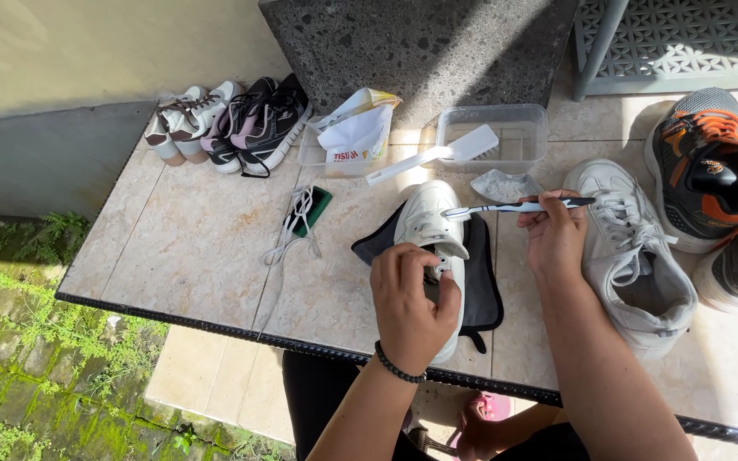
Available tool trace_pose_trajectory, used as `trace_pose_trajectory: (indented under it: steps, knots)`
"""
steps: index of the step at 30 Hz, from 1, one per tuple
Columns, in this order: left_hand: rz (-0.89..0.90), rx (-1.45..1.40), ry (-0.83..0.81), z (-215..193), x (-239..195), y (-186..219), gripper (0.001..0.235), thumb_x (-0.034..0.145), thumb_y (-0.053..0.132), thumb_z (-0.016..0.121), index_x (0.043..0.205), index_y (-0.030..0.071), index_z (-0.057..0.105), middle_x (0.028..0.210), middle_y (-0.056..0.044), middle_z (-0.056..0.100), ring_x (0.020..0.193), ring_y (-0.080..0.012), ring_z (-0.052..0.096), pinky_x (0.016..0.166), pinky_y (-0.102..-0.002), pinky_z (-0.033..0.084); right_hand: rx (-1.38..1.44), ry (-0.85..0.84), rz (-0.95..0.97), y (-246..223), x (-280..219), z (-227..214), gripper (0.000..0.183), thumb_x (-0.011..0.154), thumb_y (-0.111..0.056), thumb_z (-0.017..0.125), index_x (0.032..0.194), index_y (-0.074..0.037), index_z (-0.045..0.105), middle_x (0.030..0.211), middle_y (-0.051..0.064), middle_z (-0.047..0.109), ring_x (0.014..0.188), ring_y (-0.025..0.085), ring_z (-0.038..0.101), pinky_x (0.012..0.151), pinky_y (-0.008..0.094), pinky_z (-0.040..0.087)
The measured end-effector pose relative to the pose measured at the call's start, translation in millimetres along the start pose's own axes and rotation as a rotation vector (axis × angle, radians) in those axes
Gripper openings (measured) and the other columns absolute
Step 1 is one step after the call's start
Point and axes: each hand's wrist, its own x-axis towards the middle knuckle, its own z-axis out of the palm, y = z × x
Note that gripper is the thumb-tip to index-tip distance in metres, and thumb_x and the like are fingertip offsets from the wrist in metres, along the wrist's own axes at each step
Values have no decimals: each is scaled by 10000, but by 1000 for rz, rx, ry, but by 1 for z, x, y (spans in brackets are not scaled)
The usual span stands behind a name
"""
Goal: Scrubbing and cleaning the white soles of sneakers using brushes and cleaning solution.
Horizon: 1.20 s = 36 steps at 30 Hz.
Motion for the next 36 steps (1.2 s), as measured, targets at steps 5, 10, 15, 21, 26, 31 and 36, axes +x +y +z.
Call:
trace_pose_trajectory:
  steps: [5, 10, 15, 21, 26, 31, 36]
  knots:
    - [-26, 213, -525, 7, -16, 6, 523, 805, 320, 819, 1120, 65, 490, 945, -157, 607, 790, -331, 659, 645, -430, 563, -13, -15, 16, -9, -5, 6, 75, 1015, -100, 613, 1016, -119, 541, 945, 207, 719, 678, 206, 708, 693, 284, 612]
    - [-210, 158, -764, 16, -9, -9, 615, 792, 68, 741, 1283, 102, 372, 1212, -244, 552, 798, -402, 734, 639, -474, 642, -40, -88, 8, -9, -4, 10, 96, 1039, -110, 633, 1068, -59, 557, 984, 201, 734, 769, 193, 769, 749, 273, 656]
    - [-488, -245, -496, -24, 9, -17, 442, 784, -26, 621, 1184, 102, 483, 1295, -257, 579, 1037, -513, 662, 796, -503, 594, 109, -108, 114, -9, -8, 10, 113, 984, -106, 678, 1060, -27, 652, 1030, 211, 736, 825, 248, 784, 819, 335, 675]
    - [-601, -737, -116, -26, -1, -40, 341, 785, -86, 620, 1079, 63, 530, 1092, -164, 687, 723, -102, 553, 627, -261, 471, -53, -93, -87, -33, -20, 31, 270, 1092, -159, 542, 1318, -19, 592, 1191, 131, 685, 1167, 225, 708, 1084, 369, 577]
    - [-500, -767, -2, -9, -25, -43, 298, 791, -141, 639, 952, 65, 497, 1107, -117, 644, 757, -100, 537, 645, -261, 455, -360, -28, -295, -22, -12, 26, 273, 1122, -181, 569, 1356, -43, 601, 1280, 130, 637, 1212, 214, 607, 1055, 359, 525]
    - [-459, -802, -2, 1, -34, -46, 269, 820, -118, 651, 937, 67, 495, 1109, -123, 628, 731, -109, 545, 639, -265, 467, -441, -4, -276, -16, 2, 24, 259, 1109, -225, 593, 1336, -118, 659, 1168, 46, 658, 1067, 102, 607, 984, 265, 554]
    - [-301, -354, -131, 1, -38, -35, 243, 825, 24, 607, 1033, 147, 634, 1137, -55, 596, 962, -176, 617, 677, -278, 521, -456, 18, -156, -13, 8, 19, 334, 1019, -360, 660, 1273, -144, 697, 1132, -51, 654, 896, 55, 554, 872, 237, 533]
